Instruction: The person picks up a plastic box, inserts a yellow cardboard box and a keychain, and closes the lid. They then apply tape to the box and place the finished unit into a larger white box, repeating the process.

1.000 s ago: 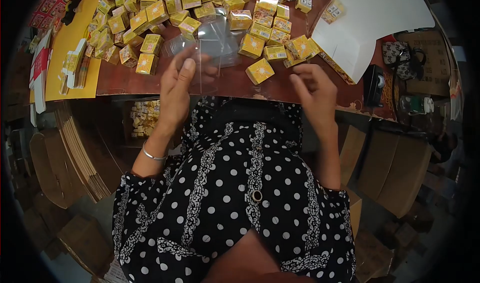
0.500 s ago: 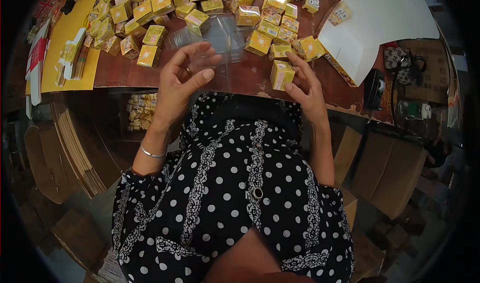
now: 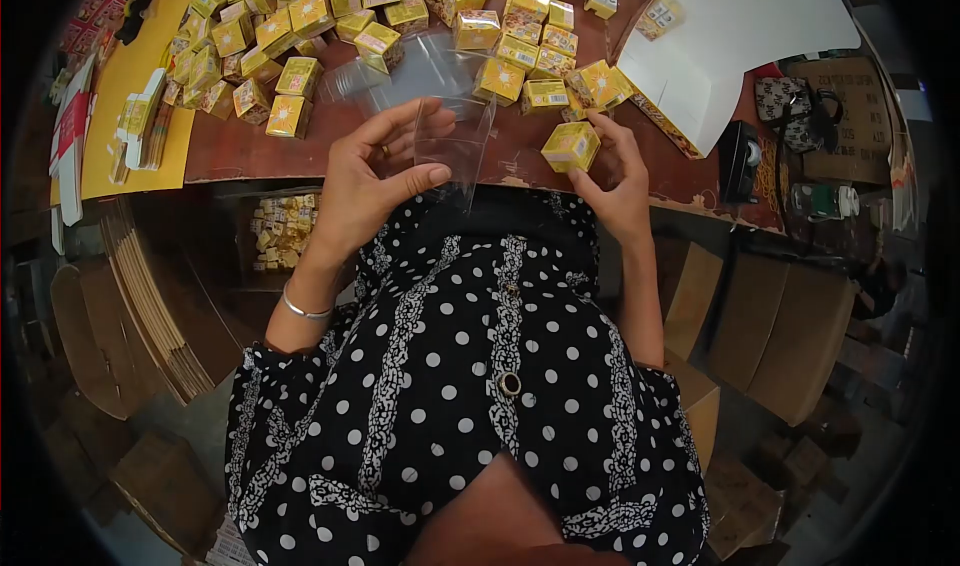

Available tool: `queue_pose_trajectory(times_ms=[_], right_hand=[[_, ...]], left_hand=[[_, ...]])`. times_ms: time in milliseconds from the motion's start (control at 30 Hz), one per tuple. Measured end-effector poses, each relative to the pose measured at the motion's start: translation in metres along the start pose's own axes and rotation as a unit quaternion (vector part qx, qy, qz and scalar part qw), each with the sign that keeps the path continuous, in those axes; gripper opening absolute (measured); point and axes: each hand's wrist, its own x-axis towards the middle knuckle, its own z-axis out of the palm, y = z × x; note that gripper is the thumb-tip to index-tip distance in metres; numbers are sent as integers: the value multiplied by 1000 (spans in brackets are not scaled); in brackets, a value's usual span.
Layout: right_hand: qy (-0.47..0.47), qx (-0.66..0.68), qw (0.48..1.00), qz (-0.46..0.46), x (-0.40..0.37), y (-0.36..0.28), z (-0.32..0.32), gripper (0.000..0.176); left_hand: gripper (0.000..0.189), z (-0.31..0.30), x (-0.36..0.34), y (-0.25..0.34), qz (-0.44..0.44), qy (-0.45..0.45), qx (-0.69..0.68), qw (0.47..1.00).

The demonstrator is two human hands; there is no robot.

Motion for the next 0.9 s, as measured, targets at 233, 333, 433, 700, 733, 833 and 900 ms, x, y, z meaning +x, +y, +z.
queue_pose_trajectory(times_ms=[233,333,433,700,733,833,900], right_hand=[[116,-426,889,-120,-12,36,6,62],[91,-442,883,-130,-19,22,5,60],[22,-422,895,-143,-11,-4,-4,54],[-163,-445,864,-172,16,-6,-12,44],[-98,-377,907,-162,14,-9,-12,42],[14,-215,965,-147,4,-42,0,38],[87,75,972,-204,-2,-73,28,39]], left_hand=[[68,6,2,-4,-13,-5,7,1000],[68,7,2,-7,-12,-2,28,1000],[68,11,2,-5,-5,10,62,998],[64,19,3,-6,42,7,144,989],[65,17,3,-6,64,4,193,979],[67,22,4,-4,78,5,248,966],[69,28,5,-4,69,-7,254,965]])
